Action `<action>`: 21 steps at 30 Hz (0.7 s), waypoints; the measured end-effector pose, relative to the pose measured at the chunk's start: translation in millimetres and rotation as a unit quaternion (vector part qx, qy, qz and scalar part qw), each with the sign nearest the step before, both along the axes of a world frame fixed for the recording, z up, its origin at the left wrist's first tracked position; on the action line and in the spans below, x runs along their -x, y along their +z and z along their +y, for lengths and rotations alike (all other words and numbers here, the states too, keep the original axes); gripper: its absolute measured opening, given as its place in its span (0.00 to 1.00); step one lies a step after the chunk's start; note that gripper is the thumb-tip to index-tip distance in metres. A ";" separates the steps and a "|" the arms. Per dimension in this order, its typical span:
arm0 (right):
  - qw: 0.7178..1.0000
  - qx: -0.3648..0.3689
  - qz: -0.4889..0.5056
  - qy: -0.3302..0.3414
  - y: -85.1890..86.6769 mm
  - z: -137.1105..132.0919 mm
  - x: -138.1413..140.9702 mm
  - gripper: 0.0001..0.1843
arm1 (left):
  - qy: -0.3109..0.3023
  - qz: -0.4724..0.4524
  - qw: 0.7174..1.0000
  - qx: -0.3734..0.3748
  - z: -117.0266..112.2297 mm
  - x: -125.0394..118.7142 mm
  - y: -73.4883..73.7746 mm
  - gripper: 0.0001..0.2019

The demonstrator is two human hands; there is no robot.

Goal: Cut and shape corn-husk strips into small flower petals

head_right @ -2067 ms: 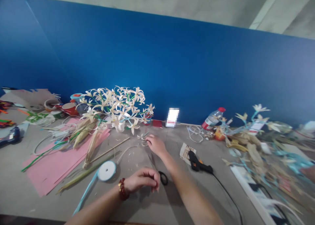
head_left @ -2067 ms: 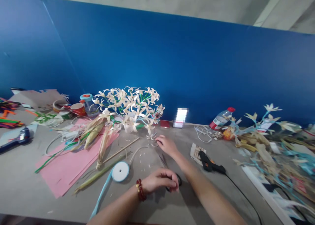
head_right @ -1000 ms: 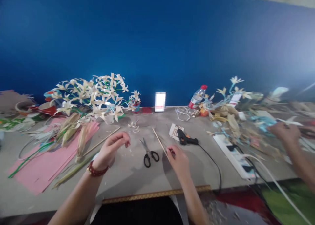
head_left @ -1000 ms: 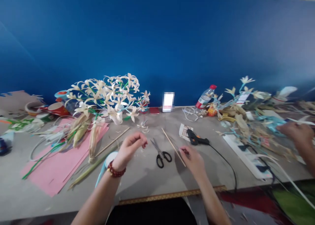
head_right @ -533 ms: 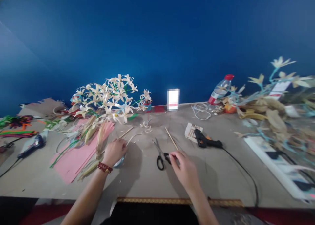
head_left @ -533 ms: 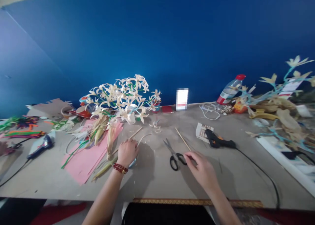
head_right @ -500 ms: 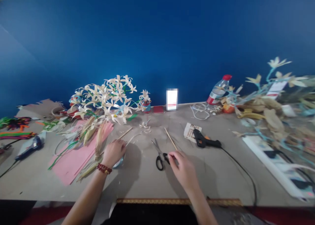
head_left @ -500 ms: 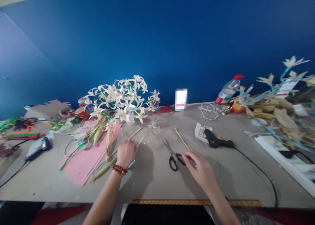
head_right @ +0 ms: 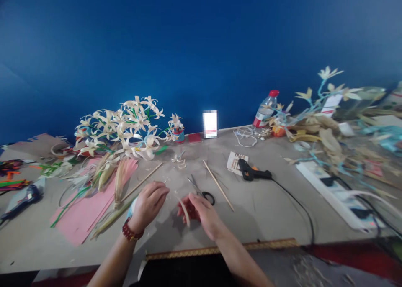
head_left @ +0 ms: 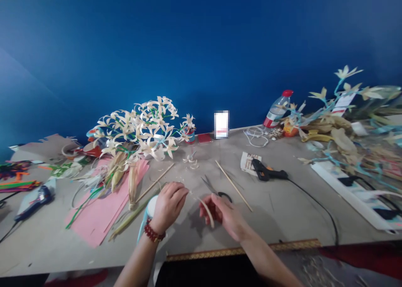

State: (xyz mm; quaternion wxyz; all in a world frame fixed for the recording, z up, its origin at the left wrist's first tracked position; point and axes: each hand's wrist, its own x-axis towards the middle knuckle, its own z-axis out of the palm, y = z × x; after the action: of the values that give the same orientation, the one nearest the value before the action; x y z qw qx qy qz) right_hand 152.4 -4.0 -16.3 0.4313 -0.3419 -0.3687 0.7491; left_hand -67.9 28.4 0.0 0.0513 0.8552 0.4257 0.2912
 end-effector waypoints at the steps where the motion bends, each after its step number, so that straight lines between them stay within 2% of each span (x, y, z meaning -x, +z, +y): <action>1: 1.000 0.002 0.014 0.010 2.4 -0.9 1.5 0.26 | 0.003 -0.007 1.000 -0.010 -0.3 -0.2 -1.1 0.08; 7: 1.000 0.003 0.000 0.024 12.5 -4.5 -3.2 0.17 | 0.027 -0.081 0.994 -0.062 0.0 -1.8 -3.8 0.09; 9: 1.000 0.000 -0.015 0.014 12.8 -5.3 -3.9 0.17 | 0.072 -0.137 0.986 -0.068 -2.6 -6.2 -1.9 0.09; 11: 1.000 -0.007 -0.025 -0.005 12.2 -5.6 -2.9 0.17 | 0.135 -0.218 0.965 -0.050 -8.5 -13.1 1.5 0.09; 13: 0.999 -0.012 -0.033 -0.022 11.5 -5.1 -0.4 0.18 | 0.155 -0.306 0.939 0.020 -17.0 -21.9 5.0 0.06; 17: 0.998 -0.029 -0.056 -0.014 9.4 -3.2 6.5 0.18 | 0.026 -0.407 0.878 0.249 -33.5 -41.7 3.4 0.07; 19: 0.997 -0.039 -0.068 0.001 7.5 -2.9 9.2 0.18 | 0.009 -0.447 0.840 0.307 -37.6 -48.6 -2.3 0.09; 21: 0.995 -0.043 -0.084 0.012 5.1 -3.3 10.2 0.18 | 0.032 -0.496 0.803 0.329 -38.3 -50.9 -8.1 0.09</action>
State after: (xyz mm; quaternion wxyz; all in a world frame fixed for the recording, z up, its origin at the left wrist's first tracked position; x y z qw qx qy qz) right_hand 142.1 -7.3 -11.2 0.4039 -0.3803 -0.4400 0.7062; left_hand -17.0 -9.9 -8.1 0.5244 0.5119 0.4394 0.5195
